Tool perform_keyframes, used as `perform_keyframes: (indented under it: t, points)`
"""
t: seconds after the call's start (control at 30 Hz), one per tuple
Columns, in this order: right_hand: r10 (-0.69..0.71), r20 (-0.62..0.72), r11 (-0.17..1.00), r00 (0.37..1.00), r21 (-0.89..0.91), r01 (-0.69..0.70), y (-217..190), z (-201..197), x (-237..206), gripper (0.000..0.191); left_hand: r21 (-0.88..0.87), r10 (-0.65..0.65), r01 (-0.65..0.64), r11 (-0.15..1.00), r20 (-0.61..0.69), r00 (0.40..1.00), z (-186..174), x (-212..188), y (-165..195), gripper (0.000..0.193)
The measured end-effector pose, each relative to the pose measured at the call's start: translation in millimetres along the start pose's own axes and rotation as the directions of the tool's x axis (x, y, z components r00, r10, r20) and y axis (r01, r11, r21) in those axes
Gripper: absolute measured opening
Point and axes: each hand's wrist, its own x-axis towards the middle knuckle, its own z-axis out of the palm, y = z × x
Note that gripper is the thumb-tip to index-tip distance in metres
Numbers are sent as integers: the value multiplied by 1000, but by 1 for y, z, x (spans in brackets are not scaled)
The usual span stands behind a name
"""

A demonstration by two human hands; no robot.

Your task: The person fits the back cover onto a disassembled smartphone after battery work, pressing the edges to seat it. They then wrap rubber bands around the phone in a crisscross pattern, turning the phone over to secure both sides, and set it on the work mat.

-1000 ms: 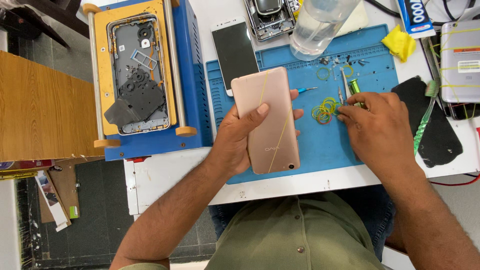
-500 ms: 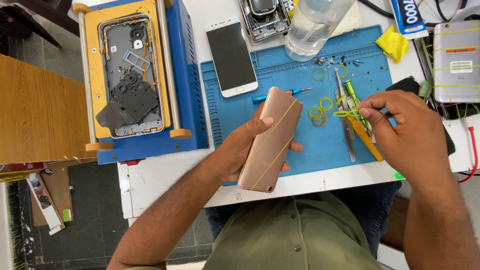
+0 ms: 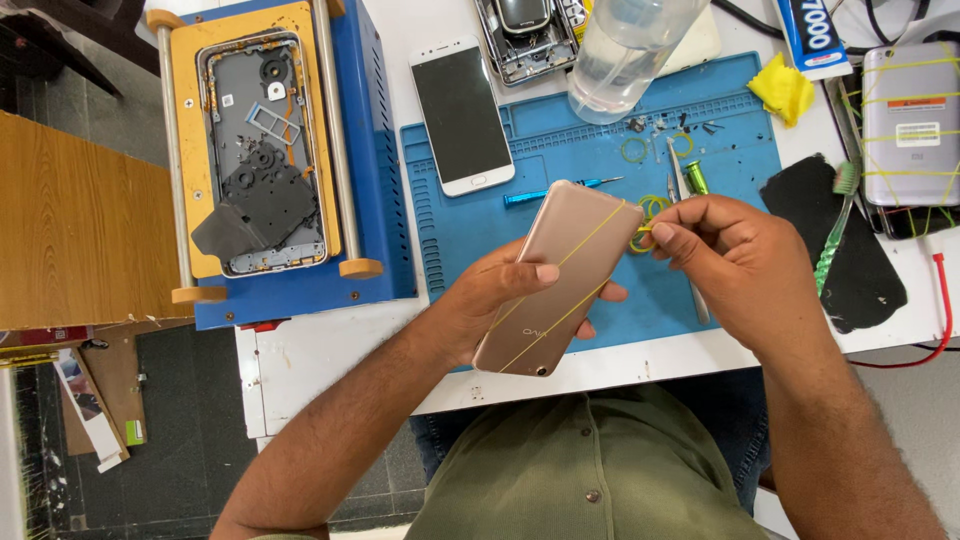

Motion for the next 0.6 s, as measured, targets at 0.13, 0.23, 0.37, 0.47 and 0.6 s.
perform_keyframes:
  t: [0.13,0.23,0.37,0.47,0.6]
  points:
    - [-23,7,997,1000,77,22,1,0,-1,16,21,-20,20,1000,-32,999,-1,0,-3,88]
    - [-24,19,994,1000,108,22,1,0,-2,14,52,-13,15,999,-39,999,-2,1,-5,85]
    - [-7,28,990,1000,139,3,3,2,-3,13,26,-32,33,999,-26,999,0,3,-7,84]
    - [-19,53,977,998,213,7,3,1,-4,13,34,-17,17,999,2,1000,1,0,-6,87]
    - [-47,28,985,998,168,42,4,-1,-4,13,52,-7,6,999,23,1000,2,-4,-3,90]
